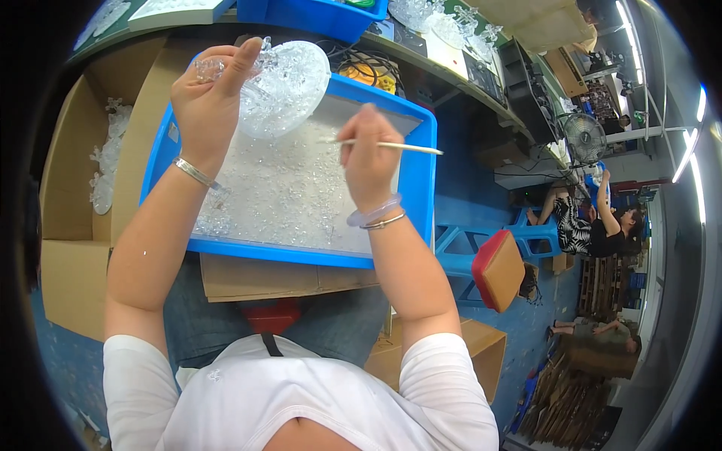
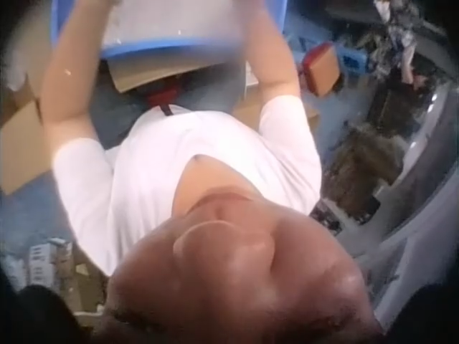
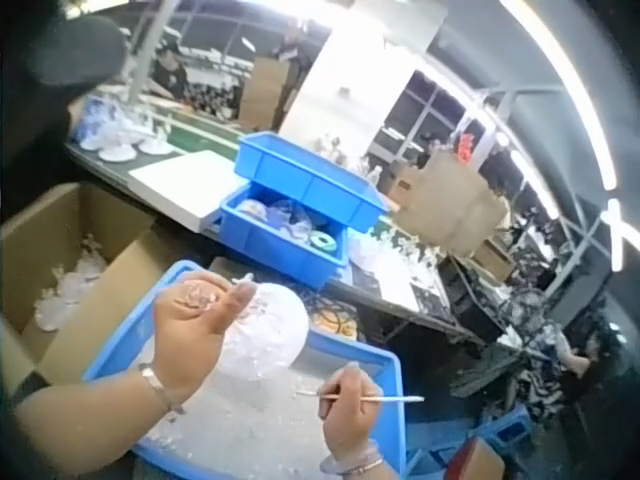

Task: Assembling or cleaning a decorative round light fixture component by arranging small crystalline beads using a wooden tool.

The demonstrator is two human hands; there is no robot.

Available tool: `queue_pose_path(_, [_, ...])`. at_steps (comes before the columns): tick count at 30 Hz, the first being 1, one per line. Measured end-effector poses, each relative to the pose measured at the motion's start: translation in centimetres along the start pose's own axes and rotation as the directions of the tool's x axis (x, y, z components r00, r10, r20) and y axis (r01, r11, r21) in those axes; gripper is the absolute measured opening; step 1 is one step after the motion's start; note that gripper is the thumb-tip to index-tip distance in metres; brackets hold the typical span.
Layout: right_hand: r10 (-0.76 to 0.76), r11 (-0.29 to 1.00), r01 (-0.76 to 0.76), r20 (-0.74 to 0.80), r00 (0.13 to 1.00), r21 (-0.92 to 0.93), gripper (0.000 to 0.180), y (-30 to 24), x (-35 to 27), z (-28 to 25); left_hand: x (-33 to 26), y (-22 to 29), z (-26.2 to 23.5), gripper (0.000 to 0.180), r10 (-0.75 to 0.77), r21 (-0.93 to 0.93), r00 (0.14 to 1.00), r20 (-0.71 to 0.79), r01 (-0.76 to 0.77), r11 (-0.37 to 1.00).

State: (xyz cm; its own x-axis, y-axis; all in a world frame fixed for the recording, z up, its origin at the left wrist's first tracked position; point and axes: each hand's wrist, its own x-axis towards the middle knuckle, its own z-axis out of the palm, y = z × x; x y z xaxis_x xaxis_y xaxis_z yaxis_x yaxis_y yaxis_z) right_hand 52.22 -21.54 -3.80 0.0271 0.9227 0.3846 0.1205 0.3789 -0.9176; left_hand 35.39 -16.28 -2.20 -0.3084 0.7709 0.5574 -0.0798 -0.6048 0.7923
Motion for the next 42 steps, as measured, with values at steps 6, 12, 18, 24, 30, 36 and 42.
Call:
queue_pose_path(6, [0.121,0.993,-0.122,-0.174,0.977,0.004,0.039,0.8,1.4,0.7,0.2,-0.2,0.1,0.03,0.096,-0.032,0.995,-0.028,-0.097,0.995])
queue_pose_path(12, [0.226,0.962,-0.249,0.186,0.956,0.111,0.039,1.4,1.0,0.9,-0.2,-0.3,-0.1,0.031,-0.124,-0.073,0.992,-0.014,0.122,0.99])
queue_pose_path(18, [0.147,0.925,-0.172,0.098,0.984,0.339,0.033,1.1,1.3,0.0,0.1,0.4,0.6,0.032,-0.08,-0.184,0.943,0.323,0.146,0.972])
queue_pose_path(24, [0.252,0.807,-0.201,-0.017,0.967,0.555,0.02,0.2,2.0,-1.8,0.1,1.4,0.2,0.05,-0.034,-0.065,0.767,0.641,0.098,0.993])
queue_pose_path(30, [0.318,0.77,-0.362,0.176,0.932,0.526,0.018,1.3,2.1,-2.3,-0.6,1.9,0.6,0.074,0.199,-0.113,0.653,0.73,-0.172,0.979])
queue_pose_path(36, [0.315,0.887,-0.311,0.046,0.948,0.341,0.026,1.7,2.3,-2.5,-1.2,1.4,0.5,0.011,0.084,-0.135,0.712,0.697,0.015,0.991])
queue_pose_path(42, [0.119,0.974,-0.065,-0.248,0.961,0.216,0.035,1.0,2.8,-3.4,-0.9,0.6,0.2,0.017,0.078,-0.19,0.75,0.657,0.064,0.98])
